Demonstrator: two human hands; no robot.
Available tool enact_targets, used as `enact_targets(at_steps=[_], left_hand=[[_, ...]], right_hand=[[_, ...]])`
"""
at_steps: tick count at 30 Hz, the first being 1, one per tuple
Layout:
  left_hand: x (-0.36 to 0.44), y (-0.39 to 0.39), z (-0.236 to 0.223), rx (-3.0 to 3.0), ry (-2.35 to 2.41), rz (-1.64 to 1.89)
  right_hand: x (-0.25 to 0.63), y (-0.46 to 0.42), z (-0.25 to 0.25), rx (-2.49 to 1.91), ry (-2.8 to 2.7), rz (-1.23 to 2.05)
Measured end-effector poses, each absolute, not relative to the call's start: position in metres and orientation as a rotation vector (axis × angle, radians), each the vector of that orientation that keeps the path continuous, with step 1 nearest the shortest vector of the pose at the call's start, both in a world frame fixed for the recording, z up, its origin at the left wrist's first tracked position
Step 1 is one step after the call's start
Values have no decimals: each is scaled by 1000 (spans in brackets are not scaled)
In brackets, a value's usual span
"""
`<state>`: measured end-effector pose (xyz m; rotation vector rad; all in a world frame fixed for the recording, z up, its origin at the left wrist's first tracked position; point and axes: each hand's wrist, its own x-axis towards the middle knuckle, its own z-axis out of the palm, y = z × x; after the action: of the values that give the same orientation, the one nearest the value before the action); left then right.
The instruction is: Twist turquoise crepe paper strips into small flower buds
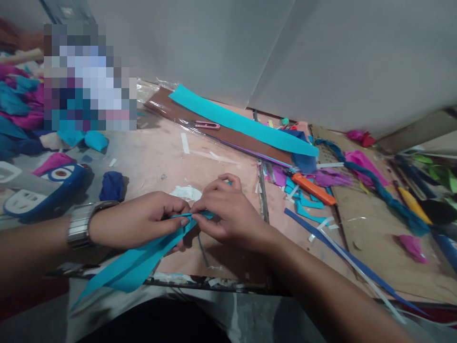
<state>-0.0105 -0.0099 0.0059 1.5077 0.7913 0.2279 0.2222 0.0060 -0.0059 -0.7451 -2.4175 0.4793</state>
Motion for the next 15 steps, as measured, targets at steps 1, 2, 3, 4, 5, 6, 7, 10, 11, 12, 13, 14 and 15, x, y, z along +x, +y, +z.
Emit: enact_targets(at_steps=[1, 2, 3, 4, 5, 6, 7, 10, 11, 12, 13, 14, 15], left_hand=[[-11, -10, 4, 1428, 769, 222], [-12, -9, 3, 1362, 746, 222], [-12, -9, 2, 1312, 721, 226], [-12, -9, 1, 1275, 696, 231], [-13, -8, 0, 1244, 673, 237], [-13, -8, -1, 1214, 658, 242], [-13, -8, -1, 1186, 650, 243], [-12, -8, 1, 1136, 635, 235], [-12, -8, 2, 1129, 625, 226], [-12, -8, 3, 1121, 614, 217], [-12, -8, 5, 1107, 607, 212], [-12, -8, 6, 1085, 603, 209], [-12, -8, 8, 1065, 600, 210]], right_hand=[[222, 6, -6, -735, -2418, 473], [222, 6, -6, -725, -2418, 466], [222, 6, -6, -718, -2417, 459], [222, 6, -6, -711, -2416, 451], [222, 6, -6, -704, -2415, 443], [222, 6, -6, -695, -2415, 435], [222, 6, -6, -685, -2416, 424], [222, 6, -6, -659, -2421, 394], [223, 6, -6, -653, -2425, 387], [223, 6, -7, -649, -2426, 380], [223, 6, -7, -646, -2425, 375], [223, 6, -7, -644, -2423, 370], [224, 7, -7, -640, -2422, 363]])
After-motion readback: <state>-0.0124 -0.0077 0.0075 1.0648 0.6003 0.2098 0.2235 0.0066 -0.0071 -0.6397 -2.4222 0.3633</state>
